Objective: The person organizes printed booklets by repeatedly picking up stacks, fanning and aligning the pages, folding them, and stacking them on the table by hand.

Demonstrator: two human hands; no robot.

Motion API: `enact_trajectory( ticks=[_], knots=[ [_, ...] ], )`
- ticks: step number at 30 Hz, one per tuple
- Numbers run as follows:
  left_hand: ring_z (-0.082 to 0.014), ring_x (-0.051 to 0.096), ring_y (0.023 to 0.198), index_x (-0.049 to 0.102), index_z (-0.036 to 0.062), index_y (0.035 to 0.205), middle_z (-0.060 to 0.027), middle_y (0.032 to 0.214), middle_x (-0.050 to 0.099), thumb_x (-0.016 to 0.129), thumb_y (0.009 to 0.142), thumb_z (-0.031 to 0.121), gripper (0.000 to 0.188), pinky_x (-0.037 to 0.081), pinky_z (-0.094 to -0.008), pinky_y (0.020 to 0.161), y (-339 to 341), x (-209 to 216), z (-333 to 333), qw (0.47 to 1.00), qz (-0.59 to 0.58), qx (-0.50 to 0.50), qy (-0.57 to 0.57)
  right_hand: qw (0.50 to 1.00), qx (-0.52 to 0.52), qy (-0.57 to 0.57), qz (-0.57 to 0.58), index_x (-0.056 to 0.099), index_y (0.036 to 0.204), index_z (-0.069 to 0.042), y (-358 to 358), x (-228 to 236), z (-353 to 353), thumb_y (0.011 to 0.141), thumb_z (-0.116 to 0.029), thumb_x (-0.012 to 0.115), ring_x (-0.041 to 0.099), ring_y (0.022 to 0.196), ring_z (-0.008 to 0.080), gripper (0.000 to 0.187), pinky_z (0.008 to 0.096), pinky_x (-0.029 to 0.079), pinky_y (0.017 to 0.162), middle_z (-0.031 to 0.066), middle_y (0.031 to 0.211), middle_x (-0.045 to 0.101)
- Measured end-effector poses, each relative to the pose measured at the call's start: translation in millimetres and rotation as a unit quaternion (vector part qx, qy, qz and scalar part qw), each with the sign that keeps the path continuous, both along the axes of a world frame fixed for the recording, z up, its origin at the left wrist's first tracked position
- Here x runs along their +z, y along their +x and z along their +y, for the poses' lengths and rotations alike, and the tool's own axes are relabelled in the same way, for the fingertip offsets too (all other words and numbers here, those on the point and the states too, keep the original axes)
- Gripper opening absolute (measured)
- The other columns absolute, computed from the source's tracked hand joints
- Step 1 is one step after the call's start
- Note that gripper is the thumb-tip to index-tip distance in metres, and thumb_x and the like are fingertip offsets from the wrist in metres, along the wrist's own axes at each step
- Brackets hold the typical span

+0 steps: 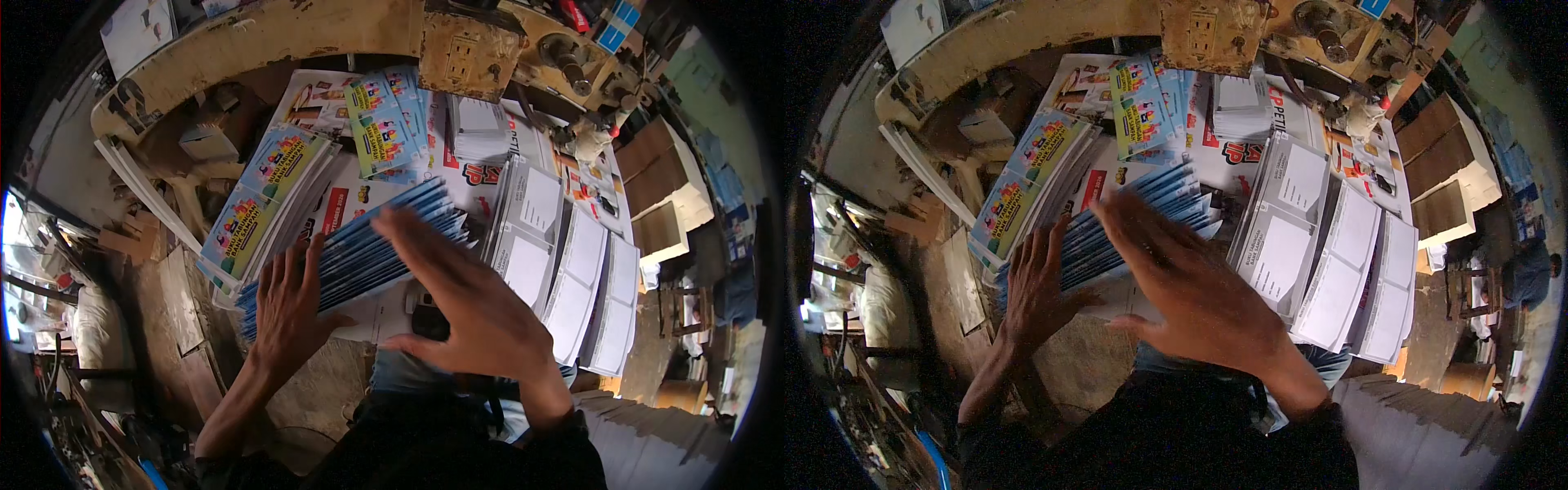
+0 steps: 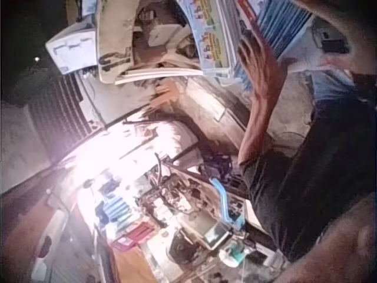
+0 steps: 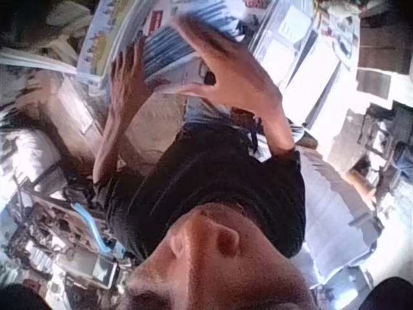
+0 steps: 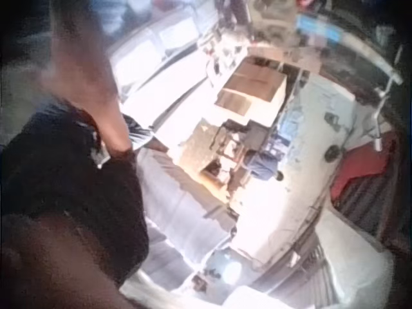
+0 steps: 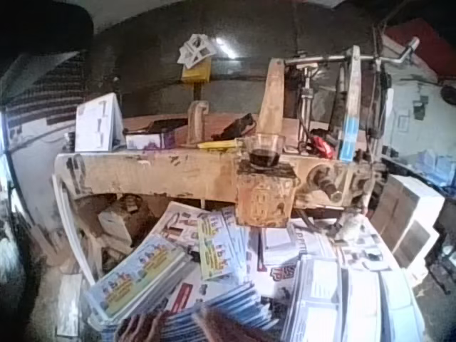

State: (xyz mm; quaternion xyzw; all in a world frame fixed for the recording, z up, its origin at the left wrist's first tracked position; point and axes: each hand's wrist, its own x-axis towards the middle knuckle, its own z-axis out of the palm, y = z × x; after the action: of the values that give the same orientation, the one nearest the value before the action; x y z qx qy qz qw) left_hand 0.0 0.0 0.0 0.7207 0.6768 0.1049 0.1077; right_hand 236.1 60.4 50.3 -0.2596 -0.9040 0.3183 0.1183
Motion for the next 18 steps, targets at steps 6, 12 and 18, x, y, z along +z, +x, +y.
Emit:
enact_trajectory(
  ticks=[6, 12, 18],
  knots=[
    [-0.0399, 0.037, 0.134, 0.026, -0.0011, 0.149, -0.0229, 0.139, 0.042, 0.093, 0.056, 0.039, 0.122, 0.027, -0.0531, 0.111, 13.1, 9.7, -15.2, 0.999, -0.012, -0.027, 0.029, 0.958, -0.034, 0.26, -0.121, 0.016, 0.156, -0.006, -12.7, -40.4, 24.7, 0.062, -0.022, 0.086, 0.011, 0.151, 0.0315, 0.117, 0.0515, 0.006, 0.124, 0.0181, 0.162, 0.015],
    [-0.0388, 0.042, 0.131, 0.032, -0.0031, 0.143, -0.0225, 0.138, 0.044, 0.093, 0.055, 0.028, 0.111, 0.029, -0.0528, 0.107, 25.3, -3.8, -17.2, 0.995, -0.018, 0.022, 0.093, 0.954, -0.03, 0.283, -0.1, 0.021, 0.153, 0.001, -19.2, -55.1, 20.8, 0.066, -0.002, 0.067, 0.014, 0.15, 0.0355, 0.098, 0.0594, 0.001, 0.121, 0.0218, 0.16, 0.018],
    [-0.037, 0.062, 0.1, 0.052, 0.0024, 0.111, -0.0187, 0.106, 0.062, 0.087, 0.06, 0.01, 0.062, 0.047, -0.0476, 0.083, 4.5, -18.0, 2.7, 0.996, -0.077, 0.033, 0.03, 0.948, -0.023, 0.317, -0.016, 0.055, 0.125, -0.003, -27.7, -74.9, 51.2, 0.071, -0.002, 0.071, 0.055, 0.112, 0.0278, 0.056, 0.0547, 0.032, 0.106, 0.0093, 0.111, 0.058]
  ],
)
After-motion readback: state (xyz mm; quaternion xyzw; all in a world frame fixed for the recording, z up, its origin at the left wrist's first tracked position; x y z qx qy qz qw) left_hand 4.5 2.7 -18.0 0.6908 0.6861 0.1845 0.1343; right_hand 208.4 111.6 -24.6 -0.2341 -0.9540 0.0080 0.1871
